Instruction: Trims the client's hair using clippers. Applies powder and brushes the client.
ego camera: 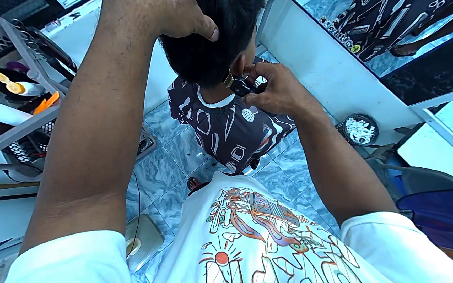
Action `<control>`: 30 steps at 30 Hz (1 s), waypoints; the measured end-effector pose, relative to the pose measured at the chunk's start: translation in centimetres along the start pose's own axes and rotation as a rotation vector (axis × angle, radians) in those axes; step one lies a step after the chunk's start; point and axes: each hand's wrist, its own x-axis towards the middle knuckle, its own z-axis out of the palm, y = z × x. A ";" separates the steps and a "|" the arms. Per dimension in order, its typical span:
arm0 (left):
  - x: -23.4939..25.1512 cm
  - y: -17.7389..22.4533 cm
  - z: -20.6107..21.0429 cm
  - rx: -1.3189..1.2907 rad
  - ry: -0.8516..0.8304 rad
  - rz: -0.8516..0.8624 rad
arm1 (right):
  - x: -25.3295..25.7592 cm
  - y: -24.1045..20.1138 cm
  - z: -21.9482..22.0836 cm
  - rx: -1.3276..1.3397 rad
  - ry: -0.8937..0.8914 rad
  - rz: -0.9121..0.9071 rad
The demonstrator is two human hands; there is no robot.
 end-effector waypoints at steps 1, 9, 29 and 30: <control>0.0 0.0 0.0 0.001 0.002 0.005 | -0.1 0.0 0.0 0.000 -0.003 0.001; 0.2 -0.1 -0.1 0.003 0.000 0.000 | 0.0 0.0 0.0 0.028 0.009 -0.001; -0.3 -1.1 -0.4 0.182 0.154 0.332 | -3.8 0.2 5.6 0.345 0.241 -0.062; -0.4 -1.1 -0.4 0.187 0.153 0.324 | -3.3 0.2 5.7 0.282 0.289 -0.081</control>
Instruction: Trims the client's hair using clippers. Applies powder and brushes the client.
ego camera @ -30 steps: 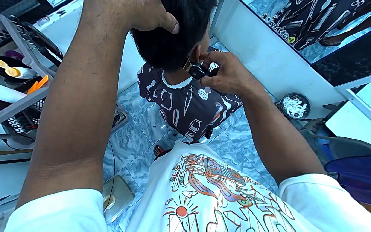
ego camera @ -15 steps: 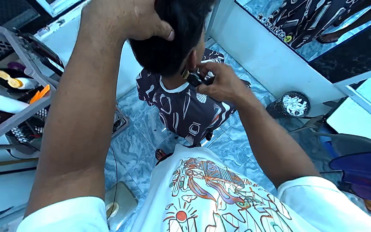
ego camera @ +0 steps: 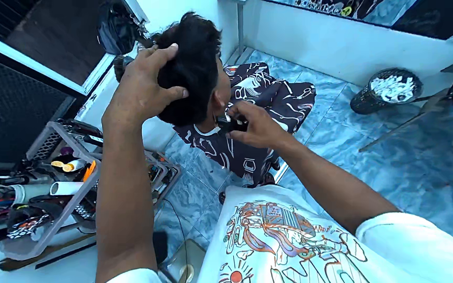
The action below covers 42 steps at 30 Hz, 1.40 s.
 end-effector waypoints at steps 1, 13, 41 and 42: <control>-0.1 0.1 0.0 0.004 -0.001 -0.006 | 0.4 0.3 0.1 -0.037 0.019 -0.025; -0.5 0.6 0.1 0.024 0.012 -0.036 | 1.8 0.9 0.0 -0.073 0.006 -0.065; -0.5 0.6 0.1 0.033 0.007 -0.032 | 2.2 0.3 -0.6 -0.009 -0.010 0.012; -0.5 0.6 0.2 0.033 0.008 -0.031 | 2.2 0.2 -0.6 0.010 0.005 0.018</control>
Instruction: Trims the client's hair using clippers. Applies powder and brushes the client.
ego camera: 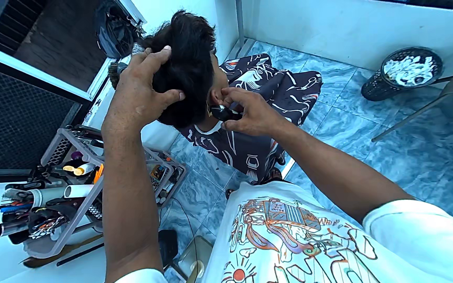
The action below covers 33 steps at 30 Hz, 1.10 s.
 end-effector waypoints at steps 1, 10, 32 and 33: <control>0.0 0.0 0.0 -0.001 -0.002 -0.002 | 0.0 -0.1 0.0 0.010 0.006 0.006; 0.1 -0.1 0.0 0.002 -0.002 -0.001 | 0.1 -0.1 0.0 0.044 0.025 0.023; 0.2 -0.1 -0.1 0.001 -0.005 -0.004 | 0.3 -0.5 -0.1 0.036 0.026 0.048; 0.2 -0.1 0.0 -0.004 -0.006 -0.005 | 0.4 -0.6 -0.2 0.049 0.034 0.063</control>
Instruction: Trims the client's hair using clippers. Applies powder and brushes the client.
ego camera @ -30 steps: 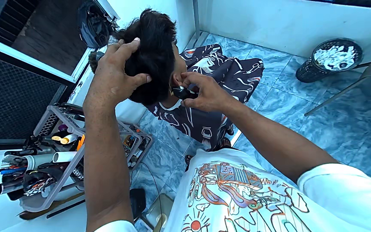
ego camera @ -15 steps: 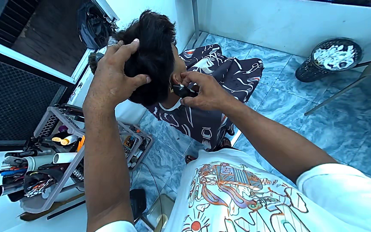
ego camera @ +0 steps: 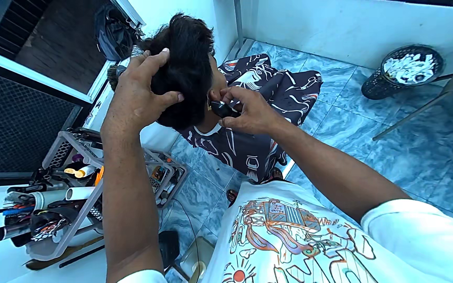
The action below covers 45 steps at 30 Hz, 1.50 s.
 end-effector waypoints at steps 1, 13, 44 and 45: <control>0.0 0.0 0.0 -0.004 0.002 -0.003 | 0.0 0.0 0.0 0.005 0.001 0.000; 0.0 0.0 0.1 -0.008 0.007 -0.002 | -0.2 -0.2 -0.3 0.163 0.007 0.084; -3.2 13.4 18.8 -0.204 0.770 -0.095 | -15.2 14.8 -12.0 0.920 -0.010 0.586; -3.3 12.2 19.0 -0.200 0.769 -0.084 | -15.1 14.4 -11.8 0.912 -0.005 0.573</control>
